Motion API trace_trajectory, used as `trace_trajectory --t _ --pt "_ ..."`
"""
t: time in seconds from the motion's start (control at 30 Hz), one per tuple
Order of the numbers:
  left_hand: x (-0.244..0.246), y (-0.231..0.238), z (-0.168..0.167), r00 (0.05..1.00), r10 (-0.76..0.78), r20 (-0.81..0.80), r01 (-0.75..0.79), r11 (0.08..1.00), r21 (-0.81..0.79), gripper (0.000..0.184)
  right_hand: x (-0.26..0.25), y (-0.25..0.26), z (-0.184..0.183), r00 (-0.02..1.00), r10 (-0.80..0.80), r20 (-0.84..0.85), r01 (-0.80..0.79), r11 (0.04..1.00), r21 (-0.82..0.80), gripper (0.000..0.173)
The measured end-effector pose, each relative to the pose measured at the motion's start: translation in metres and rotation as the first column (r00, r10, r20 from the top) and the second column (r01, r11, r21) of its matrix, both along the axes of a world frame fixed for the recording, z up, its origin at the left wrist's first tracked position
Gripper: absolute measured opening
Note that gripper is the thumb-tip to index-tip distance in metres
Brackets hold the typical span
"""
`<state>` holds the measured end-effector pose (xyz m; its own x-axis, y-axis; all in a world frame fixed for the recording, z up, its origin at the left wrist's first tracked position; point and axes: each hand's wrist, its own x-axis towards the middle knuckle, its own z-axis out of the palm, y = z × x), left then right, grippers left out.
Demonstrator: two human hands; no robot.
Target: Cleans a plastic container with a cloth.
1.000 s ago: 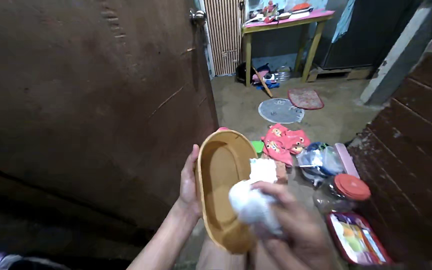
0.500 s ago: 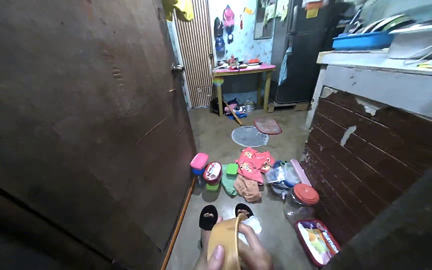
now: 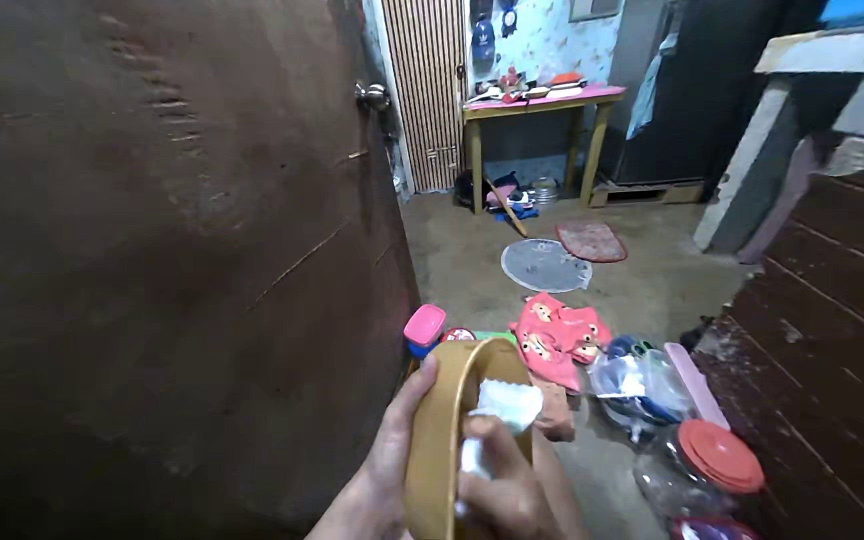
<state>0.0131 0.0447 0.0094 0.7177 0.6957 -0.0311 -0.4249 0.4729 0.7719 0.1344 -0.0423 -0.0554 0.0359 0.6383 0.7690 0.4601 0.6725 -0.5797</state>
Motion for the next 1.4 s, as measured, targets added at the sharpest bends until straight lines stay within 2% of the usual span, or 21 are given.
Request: trace_trajectory --t 0.13,0.2,0.27,0.3,0.4,0.47,0.5,0.63,0.77,0.83,0.93,1.1,1.13,1.2,1.3,1.4 --pt "0.058 0.048 -0.001 1.000 0.023 0.012 -0.024 0.994 0.104 0.059 0.069 0.100 0.025 0.961 -0.276 0.017 0.270 0.952 0.146 0.019" --pt "0.083 0.076 0.003 0.998 0.054 -0.017 -0.050 0.983 0.177 0.070 0.098 0.146 0.040 0.959 -0.280 -0.035 0.282 0.950 0.136 0.015" --pt "0.098 0.110 0.008 0.996 0.077 -0.038 -0.064 0.959 0.275 0.083 0.113 0.177 0.053 0.976 -0.189 -0.105 0.196 0.979 0.059 0.015" --pt "0.102 0.127 0.011 0.995 0.098 -0.027 -0.086 0.949 0.303 0.084 0.118 0.189 0.059 0.987 -0.132 -0.093 0.134 0.991 0.019 0.017" --pt "0.109 0.176 0.031 0.982 0.188 0.030 -0.189 0.938 0.290 0.061 0.127 0.217 0.074 0.993 0.092 0.070 -0.090 0.995 -0.029 0.018" --pt "0.112 0.207 0.046 0.983 0.173 0.066 -0.185 0.948 0.261 0.049 0.131 0.239 0.075 0.973 0.152 0.172 -0.158 0.987 0.020 0.019" --pt "0.115 0.219 0.051 0.985 0.154 0.073 -0.168 0.950 0.263 0.049 0.134 0.250 0.074 0.968 0.155 0.199 -0.167 0.985 0.043 0.017" --pt "0.134 0.244 0.054 0.990 0.136 0.036 -0.141 0.952 0.272 0.054 0.147 0.281 0.068 0.989 0.016 0.144 -0.040 0.986 0.163 0.009" --pt "0.146 0.245 0.047 0.999 0.042 -0.021 -0.032 0.939 0.343 0.071 0.161 0.295 0.074 0.982 -0.178 0.057 0.160 0.959 0.235 0.010" --pt "0.146 0.237 0.047 0.999 0.027 -0.029 -0.014 0.929 0.370 0.078 0.168 0.295 0.084 0.959 -0.273 0.079 0.246 0.935 0.255 0.013" --pt "0.135 0.224 0.052 0.988 0.051 -0.145 0.031 0.857 0.514 0.091 0.167 0.274 0.095 0.891 -0.425 0.157 0.379 0.889 0.258 0.019" --pt "0.108 0.176 0.044 0.970 0.115 -0.215 0.048 0.774 0.631 0.093 0.145 0.223 0.096 0.734 -0.612 0.296 0.573 0.791 0.213 0.016" --pt "0.102 0.163 0.043 0.964 0.151 -0.219 0.043 0.725 0.688 0.093 0.140 0.209 0.093 0.740 -0.600 0.303 0.578 0.798 0.170 0.018" --pt "0.089 0.136 0.039 0.933 0.271 -0.235 0.023 0.609 0.793 0.098 0.129 0.176 0.083 0.821 -0.494 0.285 0.505 0.862 0.039 0.025" --pt "0.061 0.098 0.027 0.944 0.292 -0.152 -0.032 0.541 0.840 0.096 0.105 0.128 0.060 0.944 -0.254 0.209 0.288 0.945 -0.152 0.025" --pt "0.029 0.052 0.012 0.938 0.335 -0.089 -0.094 0.493 0.865 0.099 0.070 0.070 0.042 0.974 -0.148 0.174 0.206 0.898 -0.389 0.033"
